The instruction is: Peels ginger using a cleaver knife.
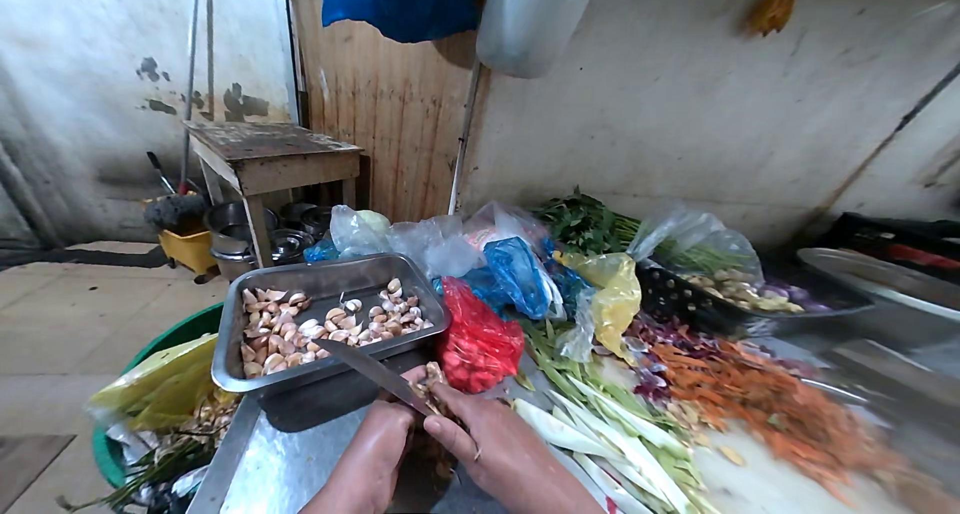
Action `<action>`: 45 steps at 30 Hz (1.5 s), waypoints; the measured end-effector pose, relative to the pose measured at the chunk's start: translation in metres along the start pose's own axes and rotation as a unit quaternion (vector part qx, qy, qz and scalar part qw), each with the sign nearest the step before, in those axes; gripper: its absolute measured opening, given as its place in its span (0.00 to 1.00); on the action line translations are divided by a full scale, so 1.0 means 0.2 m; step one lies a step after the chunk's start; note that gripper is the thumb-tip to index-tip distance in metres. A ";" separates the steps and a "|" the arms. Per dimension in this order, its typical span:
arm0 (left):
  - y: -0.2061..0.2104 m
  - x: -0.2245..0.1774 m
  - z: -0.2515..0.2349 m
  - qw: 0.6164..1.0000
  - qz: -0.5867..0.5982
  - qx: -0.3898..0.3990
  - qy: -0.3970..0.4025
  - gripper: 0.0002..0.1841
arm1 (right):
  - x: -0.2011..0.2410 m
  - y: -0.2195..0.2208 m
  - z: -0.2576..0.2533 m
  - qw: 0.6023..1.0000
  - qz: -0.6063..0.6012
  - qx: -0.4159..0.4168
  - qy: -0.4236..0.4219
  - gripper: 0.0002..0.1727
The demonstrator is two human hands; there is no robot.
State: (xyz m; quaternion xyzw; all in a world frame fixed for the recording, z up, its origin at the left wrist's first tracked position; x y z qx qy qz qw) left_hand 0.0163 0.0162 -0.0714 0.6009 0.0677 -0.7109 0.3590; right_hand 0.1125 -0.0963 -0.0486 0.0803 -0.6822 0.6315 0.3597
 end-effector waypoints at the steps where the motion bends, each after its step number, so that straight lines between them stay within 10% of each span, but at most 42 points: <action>1: 0.00 0.00 0.00 1.000 0.001 -0.002 -0.002 0.17 | 0.00 0.00 0.00 1.000 0.000 0.001 0.000 0.43; 12: 0.00 -0.01 0.02 1.000 0.003 -0.012 0.002 0.16 | 0.00 0.00 0.00 1.000 -0.001 -0.008 -0.003 0.43; 17: -0.01 -0.04 0.02 0.997 0.051 0.009 0.050 0.14 | 0.02 0.00 0.05 0.978 -0.006 -0.169 -0.123 0.39; 21: -0.04 -0.11 0.03 0.981 0.184 -0.017 0.064 0.22 | 0.02 -0.01 0.06 0.934 -0.166 -0.253 -0.191 0.47; 27: -0.03 -0.16 0.04 0.953 0.286 0.037 0.092 0.23 | -0.01 -0.03 0.08 0.875 -0.445 -0.170 -0.088 0.50; 37: -0.05 -0.13 0.02 0.957 0.259 0.030 0.124 0.23 | 0.05 -0.02 0.09 0.937 -0.298 -0.106 -0.151 0.48; 45: -0.03 -0.16 0.06 0.956 0.274 0.010 0.100 0.19 | 0.02 -0.02 0.07 0.929 -0.183 -0.238 -0.218 0.43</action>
Point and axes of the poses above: each hand's wrist, its own z-axis away from the middle knuckle, its own y-axis out of the palm, x = y × z, the point moved 3 cm from there along -z, towards the middle knuckle, and after that the axes turned 3 degrees about -z, right-handed, at the moved point
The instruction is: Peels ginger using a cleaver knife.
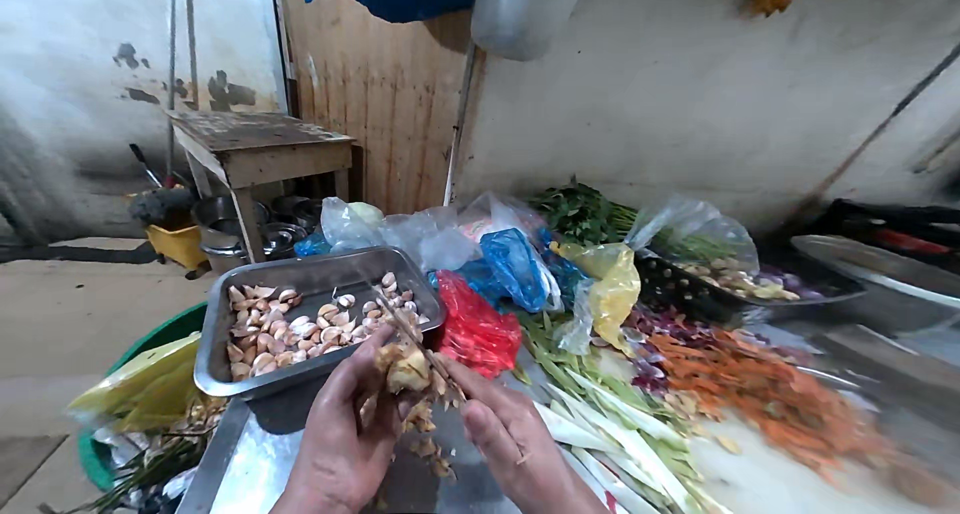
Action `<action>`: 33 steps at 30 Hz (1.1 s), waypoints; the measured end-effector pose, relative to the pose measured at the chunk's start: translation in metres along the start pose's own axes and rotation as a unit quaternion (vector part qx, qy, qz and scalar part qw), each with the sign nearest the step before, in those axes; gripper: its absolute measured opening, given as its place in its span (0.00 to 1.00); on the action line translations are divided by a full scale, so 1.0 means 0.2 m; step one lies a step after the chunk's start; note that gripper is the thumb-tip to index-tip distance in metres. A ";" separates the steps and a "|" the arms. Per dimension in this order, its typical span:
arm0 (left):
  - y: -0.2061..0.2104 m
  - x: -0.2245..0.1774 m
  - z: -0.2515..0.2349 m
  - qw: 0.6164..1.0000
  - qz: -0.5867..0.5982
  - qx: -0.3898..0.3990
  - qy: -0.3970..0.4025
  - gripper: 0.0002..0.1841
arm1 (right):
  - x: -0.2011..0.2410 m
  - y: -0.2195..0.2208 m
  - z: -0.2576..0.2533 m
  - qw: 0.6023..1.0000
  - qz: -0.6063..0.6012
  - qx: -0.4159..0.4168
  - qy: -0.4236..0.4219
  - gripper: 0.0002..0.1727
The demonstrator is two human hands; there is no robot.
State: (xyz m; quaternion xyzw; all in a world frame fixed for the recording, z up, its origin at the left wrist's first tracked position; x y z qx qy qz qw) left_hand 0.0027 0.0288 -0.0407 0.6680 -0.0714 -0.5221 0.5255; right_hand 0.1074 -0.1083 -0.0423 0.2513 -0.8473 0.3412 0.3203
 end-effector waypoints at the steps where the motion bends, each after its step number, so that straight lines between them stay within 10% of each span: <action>1: 0.00 0.00 0.00 1.000 0.000 0.004 -0.002 0.18 | 0.00 0.00 0.00 1.000 0.023 -0.002 -0.007 0.43; 25: 0.01 -0.04 0.00 0.998 0.004 -0.065 -0.023 0.17 | -0.01 -0.01 0.01 0.997 0.071 0.019 -0.029 0.45; 33: -0.02 0.03 -0.01 0.977 -0.215 0.007 -0.012 0.14 | 0.01 0.00 0.02 0.996 0.073 0.020 -0.052 0.47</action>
Point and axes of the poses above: each hand's wrist, its own z-axis away from the middle knuckle, its own y-axis out of the palm, x = y × z, the point moved 3 cm from there along -z, towards the middle knuckle, and after that the axes turned 3 degrees about -z, right-handed, at the moved point
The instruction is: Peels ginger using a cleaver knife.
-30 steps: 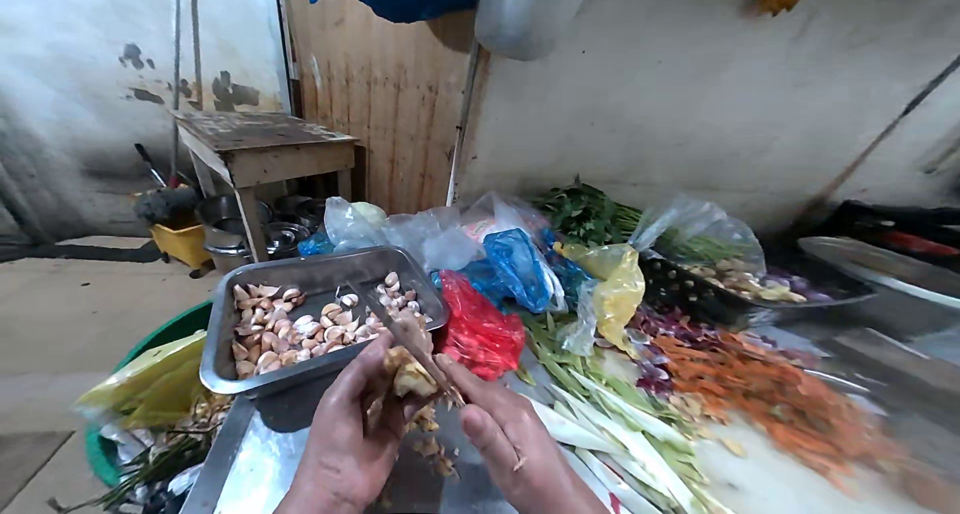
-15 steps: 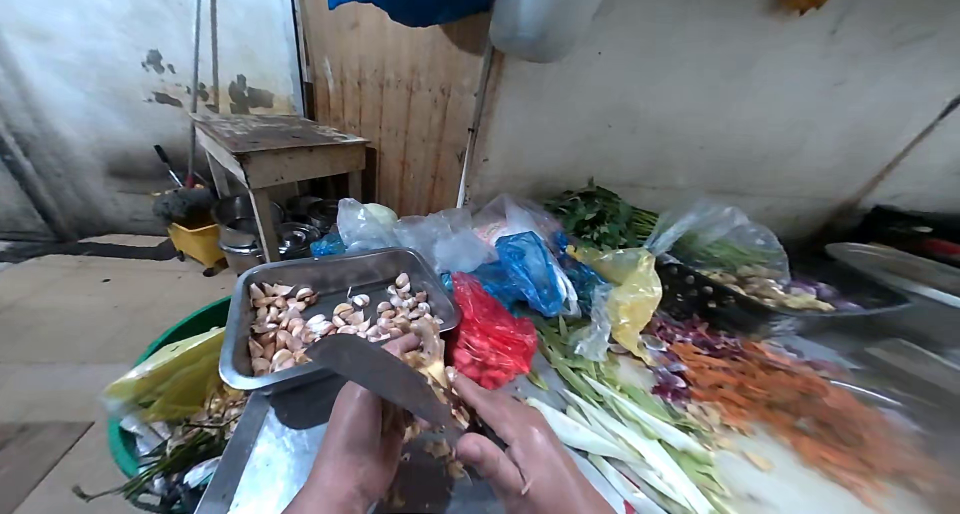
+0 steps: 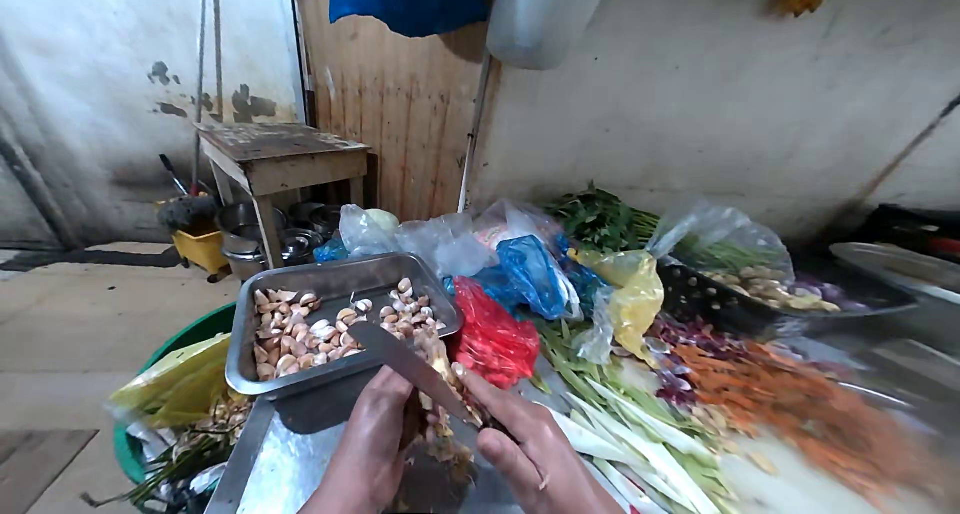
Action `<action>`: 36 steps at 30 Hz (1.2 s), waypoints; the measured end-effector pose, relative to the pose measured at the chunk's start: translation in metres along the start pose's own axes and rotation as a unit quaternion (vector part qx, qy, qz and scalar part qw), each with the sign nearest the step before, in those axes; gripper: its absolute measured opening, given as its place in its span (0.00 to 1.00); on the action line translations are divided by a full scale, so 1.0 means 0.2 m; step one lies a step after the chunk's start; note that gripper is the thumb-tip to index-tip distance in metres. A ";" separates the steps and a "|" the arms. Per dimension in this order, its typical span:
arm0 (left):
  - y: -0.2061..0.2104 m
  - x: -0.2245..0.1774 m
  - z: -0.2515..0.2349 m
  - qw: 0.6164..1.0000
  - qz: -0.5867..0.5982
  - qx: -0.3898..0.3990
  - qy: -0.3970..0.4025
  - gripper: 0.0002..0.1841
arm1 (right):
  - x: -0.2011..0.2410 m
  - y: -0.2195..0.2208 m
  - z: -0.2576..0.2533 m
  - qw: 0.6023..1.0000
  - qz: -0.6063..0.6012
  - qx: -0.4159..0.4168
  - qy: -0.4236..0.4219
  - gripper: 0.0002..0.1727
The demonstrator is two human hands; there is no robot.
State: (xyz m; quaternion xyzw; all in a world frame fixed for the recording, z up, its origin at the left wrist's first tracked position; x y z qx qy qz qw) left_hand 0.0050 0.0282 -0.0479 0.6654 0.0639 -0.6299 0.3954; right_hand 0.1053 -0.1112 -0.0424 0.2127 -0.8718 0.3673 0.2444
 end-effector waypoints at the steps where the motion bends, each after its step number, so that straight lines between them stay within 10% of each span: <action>1: 0.00 0.00 0.00 1.000 0.006 0.000 -0.011 0.14 | 0.01 0.00 0.00 1.000 0.008 0.007 -0.002 0.47; 25: -0.03 -0.09 0.00 0.994 -0.072 -0.088 -0.003 0.13 | 0.12 0.03 -0.01 0.973 0.231 -0.012 0.008 0.42; 36: 0.00 -0.04 0.04 0.971 -0.213 -0.056 0.096 0.16 | 0.07 0.08 -0.05 0.982 -0.003 -0.007 0.189 0.41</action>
Point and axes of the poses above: each hand's wrist, its own z-axis away from the middle knuckle, its own y-axis out of the palm, x = y × z, the point moved 3 cm from there along -z, towards the middle knuckle, and after that the axes turned 3 degrees about -z, right-handed, at the moved point
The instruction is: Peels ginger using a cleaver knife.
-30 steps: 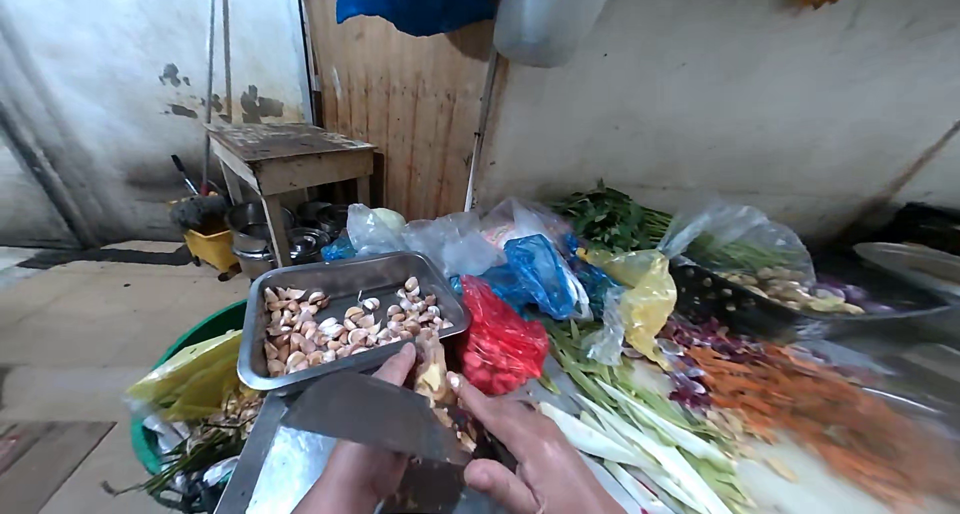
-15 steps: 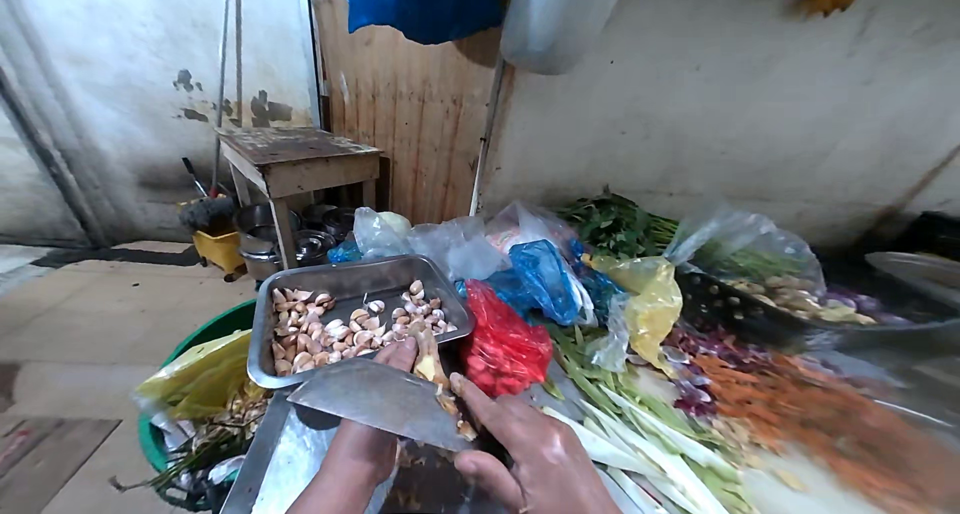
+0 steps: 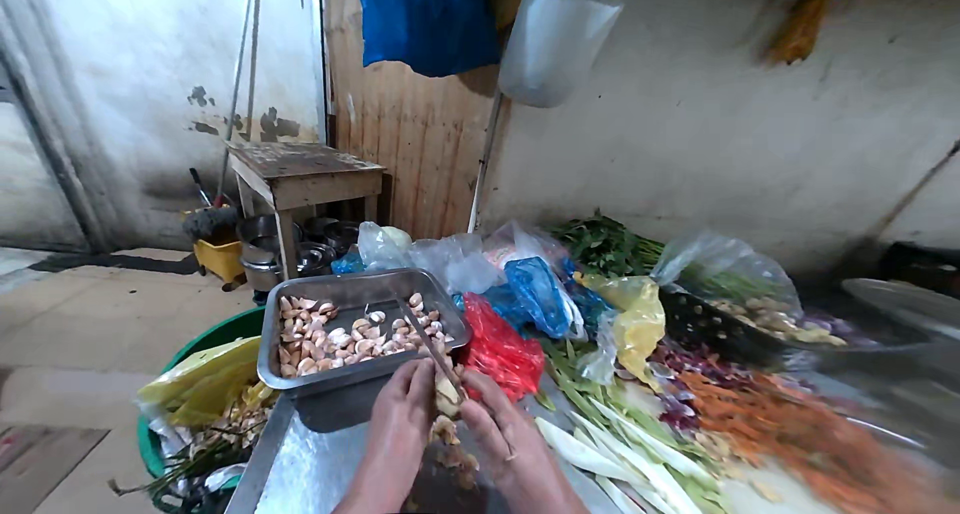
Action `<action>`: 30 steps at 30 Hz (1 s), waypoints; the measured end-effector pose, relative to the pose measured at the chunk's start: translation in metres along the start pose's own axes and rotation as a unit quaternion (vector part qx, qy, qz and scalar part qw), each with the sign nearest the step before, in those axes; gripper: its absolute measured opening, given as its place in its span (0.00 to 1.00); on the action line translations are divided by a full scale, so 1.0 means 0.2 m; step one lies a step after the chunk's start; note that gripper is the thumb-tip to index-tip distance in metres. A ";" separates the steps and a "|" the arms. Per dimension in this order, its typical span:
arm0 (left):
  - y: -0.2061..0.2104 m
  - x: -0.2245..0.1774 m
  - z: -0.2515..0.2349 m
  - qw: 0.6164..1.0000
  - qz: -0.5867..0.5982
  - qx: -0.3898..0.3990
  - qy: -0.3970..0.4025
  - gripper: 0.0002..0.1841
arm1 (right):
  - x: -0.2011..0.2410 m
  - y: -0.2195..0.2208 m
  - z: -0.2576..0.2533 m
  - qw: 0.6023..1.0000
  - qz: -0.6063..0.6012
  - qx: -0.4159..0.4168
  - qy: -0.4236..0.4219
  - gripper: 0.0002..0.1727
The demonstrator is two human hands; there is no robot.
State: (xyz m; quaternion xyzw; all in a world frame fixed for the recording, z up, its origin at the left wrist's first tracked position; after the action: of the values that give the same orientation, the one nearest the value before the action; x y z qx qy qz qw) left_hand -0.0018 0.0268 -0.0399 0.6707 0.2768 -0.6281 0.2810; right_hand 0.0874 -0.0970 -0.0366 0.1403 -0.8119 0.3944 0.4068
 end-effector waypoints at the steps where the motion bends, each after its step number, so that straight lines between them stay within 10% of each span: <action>1: 0.00 0.00 0.00 1.000 0.007 0.008 -0.005 0.15 | -0.01 0.00 0.00 1.000 -0.006 0.001 -0.011 0.43; 8: -0.07 -0.01 -0.06 0.981 0.099 0.083 -0.147 0.16 | -0.05 -0.03 0.03 0.987 0.064 0.047 -0.140 0.48; 22: -0.01 0.03 0.01 0.981 0.100 0.121 -0.110 0.15 | -0.05 -0.02 0.03 0.984 0.124 -0.055 -0.112 0.43; 30: 0.07 0.01 0.15 0.979 0.030 0.104 -0.174 0.18 | -0.04 -0.07 -0.04 0.997 0.061 0.032 0.024 0.39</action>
State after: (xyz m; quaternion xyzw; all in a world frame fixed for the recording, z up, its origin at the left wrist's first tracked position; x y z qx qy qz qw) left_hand -0.0118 -0.0047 -0.0424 0.5849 0.1365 -0.7515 0.2728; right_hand 0.1039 -0.1008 -0.0331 0.0936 -0.7963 0.4472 0.3964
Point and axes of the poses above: each hand's wrist, its own z-axis away from the middle knuckle, its own y-axis out of the palm, x = y × z, the point moved 3 cm from there along -z, towards the middle knuckle, and after that the axes turned 3 degrees about -z, right-handed, at the moved point
